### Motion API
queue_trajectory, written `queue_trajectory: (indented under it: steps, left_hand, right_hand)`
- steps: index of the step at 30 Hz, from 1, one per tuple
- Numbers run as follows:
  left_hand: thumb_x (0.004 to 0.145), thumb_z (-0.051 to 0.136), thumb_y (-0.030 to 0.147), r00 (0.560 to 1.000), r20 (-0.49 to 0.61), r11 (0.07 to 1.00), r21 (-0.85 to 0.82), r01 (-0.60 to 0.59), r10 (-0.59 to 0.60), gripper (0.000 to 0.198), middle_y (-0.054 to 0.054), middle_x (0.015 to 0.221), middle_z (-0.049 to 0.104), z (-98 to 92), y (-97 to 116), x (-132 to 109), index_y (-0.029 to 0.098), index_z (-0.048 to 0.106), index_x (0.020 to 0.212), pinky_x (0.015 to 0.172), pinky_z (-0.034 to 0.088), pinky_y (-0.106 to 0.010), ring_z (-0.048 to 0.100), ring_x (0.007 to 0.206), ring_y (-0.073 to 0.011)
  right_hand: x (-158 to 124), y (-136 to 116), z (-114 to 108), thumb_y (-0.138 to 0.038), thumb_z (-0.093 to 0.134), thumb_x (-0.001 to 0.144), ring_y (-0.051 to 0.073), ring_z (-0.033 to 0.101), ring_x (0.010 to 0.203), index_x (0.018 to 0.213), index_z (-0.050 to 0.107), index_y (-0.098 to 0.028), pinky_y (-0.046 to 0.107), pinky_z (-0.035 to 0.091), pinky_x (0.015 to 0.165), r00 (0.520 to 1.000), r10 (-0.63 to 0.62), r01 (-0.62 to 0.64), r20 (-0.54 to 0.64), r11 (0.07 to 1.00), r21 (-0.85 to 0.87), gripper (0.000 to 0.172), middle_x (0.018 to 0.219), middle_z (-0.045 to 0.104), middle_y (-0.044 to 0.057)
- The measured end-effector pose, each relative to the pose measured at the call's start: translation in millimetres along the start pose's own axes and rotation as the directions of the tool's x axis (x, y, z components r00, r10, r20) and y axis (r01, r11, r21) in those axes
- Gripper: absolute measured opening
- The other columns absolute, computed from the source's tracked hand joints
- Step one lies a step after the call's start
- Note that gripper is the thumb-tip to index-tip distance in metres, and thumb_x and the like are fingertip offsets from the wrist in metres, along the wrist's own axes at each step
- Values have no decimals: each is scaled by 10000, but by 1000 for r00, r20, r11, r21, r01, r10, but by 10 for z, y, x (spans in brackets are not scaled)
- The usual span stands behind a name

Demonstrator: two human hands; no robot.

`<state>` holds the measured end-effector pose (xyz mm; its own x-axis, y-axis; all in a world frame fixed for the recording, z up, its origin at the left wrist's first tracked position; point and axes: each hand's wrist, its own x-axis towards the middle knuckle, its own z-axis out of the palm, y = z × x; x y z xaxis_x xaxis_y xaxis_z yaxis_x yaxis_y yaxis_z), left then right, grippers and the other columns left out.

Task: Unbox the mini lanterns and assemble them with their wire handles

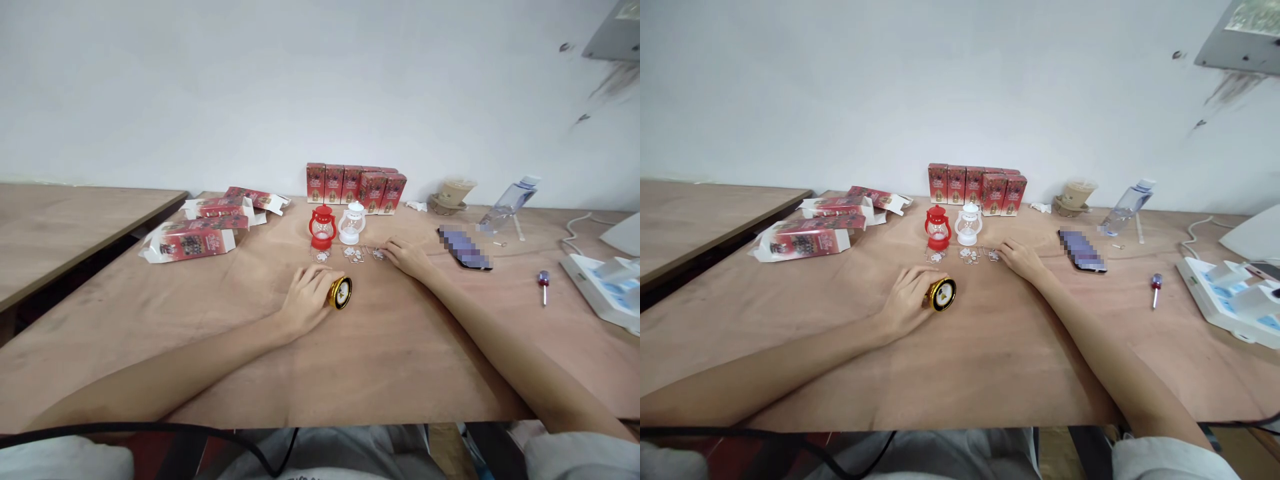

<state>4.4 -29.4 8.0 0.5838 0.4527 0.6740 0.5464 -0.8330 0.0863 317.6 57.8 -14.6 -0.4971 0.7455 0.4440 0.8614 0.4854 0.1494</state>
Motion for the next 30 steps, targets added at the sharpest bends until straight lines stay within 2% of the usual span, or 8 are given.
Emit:
queue_trajectory:
  steps: [5, 9, 12, 14, 16, 20, 24, 30]
  left_hand:
    - [848, 485, 81, 964, -135, 971, 102, -215, 227, 278, -56, 1030, 704, 0, 20, 35, 160, 547, 1107, 864, 394, -350, 603, 1017, -203]
    - [861, 556, 156, 808, -232, 838, 233, -494, 541, 168, -18, 1112, 691, -41, 95, 56, 217, 594, 1013, 1007, 332, -345, 587, 1097, -158]
    - [839, 619, 269, 719, -260, 762, 302, -573, 644, 142, 42, 1188, 655, -49, 144, 38, 296, 618, 979, 1111, 234, -331, 529, 1184, -120]
    - [834, 627, 318, 693, -258, 736, 326, -594, 673, 162, 68, 1201, 645, -38, 155, 25, 337, 621, 995, 1149, 185, -337, 511, 1202, -110]
    - [827, 631, 345, 680, -241, 717, 332, -613, 693, 199, 61, 1199, 646, -32, 153, 23, 346, 623, 1026, 1166, 166, -353, 509, 1203, -119]
    - [831, 628, 344, 667, -198, 688, 340, -641, 719, 328, 61, 1264, 605, -81, 144, 44, 353, 588, 1156, 1185, 123, -373, 466, 1247, -127]
    - [867, 581, 249, 740, -65, 710, 350, -612, 670, 388, 47, 1359, 525, -146, 143, 53, 307, 541, 1248, 1189, 125, -376, 428, 1293, -129]
    - [907, 503, 180, 766, 24, 735, 263, -625, 643, 324, -25, 1342, 543, -123, 124, 49, 220, 562, 1223, 1144, 278, -359, 485, 1259, -152]
  right_hand:
    - [-11, -94, -71, -361, 318, 958, 197, 605, 776, 946, 677, -180, 302, 471, 696, 995, 77, -70, -69, 993, 92, 402, 841, 635, 103]
    - [22, -444, -259, -426, 373, 936, 219, 605, 882, 961, 671, -197, 358, 474, 814, 935, 293, -184, -200, 882, 433, 377, 916, 649, 104]
    - [61, -875, -529, -494, 404, 918, 192, 612, 922, 1098, 613, -239, 354, 482, 835, 939, 344, -186, -17, 548, 816, 376, 1002, 659, 62]
    - [84, -1148, -724, -534, 445, 889, 177, 621, 923, 1248, 508, -251, 351, 494, 839, 982, 73, -184, 171, 233, 955, 461, 1053, 652, 55]
    - [105, -1331, -886, -488, 569, 838, 159, 617, 949, 1275, 478, -254, 323, 490, 853, 957, -131, -248, 259, 96, 964, 504, 1088, 640, 49]
    - [161, -1257, -1078, -364, 675, 781, 138, 624, 911, 1188, 536, -235, 292, 501, 809, 926, -192, -311, 325, 102, 945, 449, 1054, 647, 42]
    - [279, -697, -1120, -364, 729, 713, 150, 636, 823, 1017, 590, -220, 323, 513, 788, 954, 162, -282, 254, 188, 941, 364, 923, 670, 24]
    - [555, 92, -763, -388, 825, 509, 182, 614, 786, 958, 540, -230, 346, 512, 717, 748, 662, -309, 37, 299, 903, 555, 864, 638, 8]
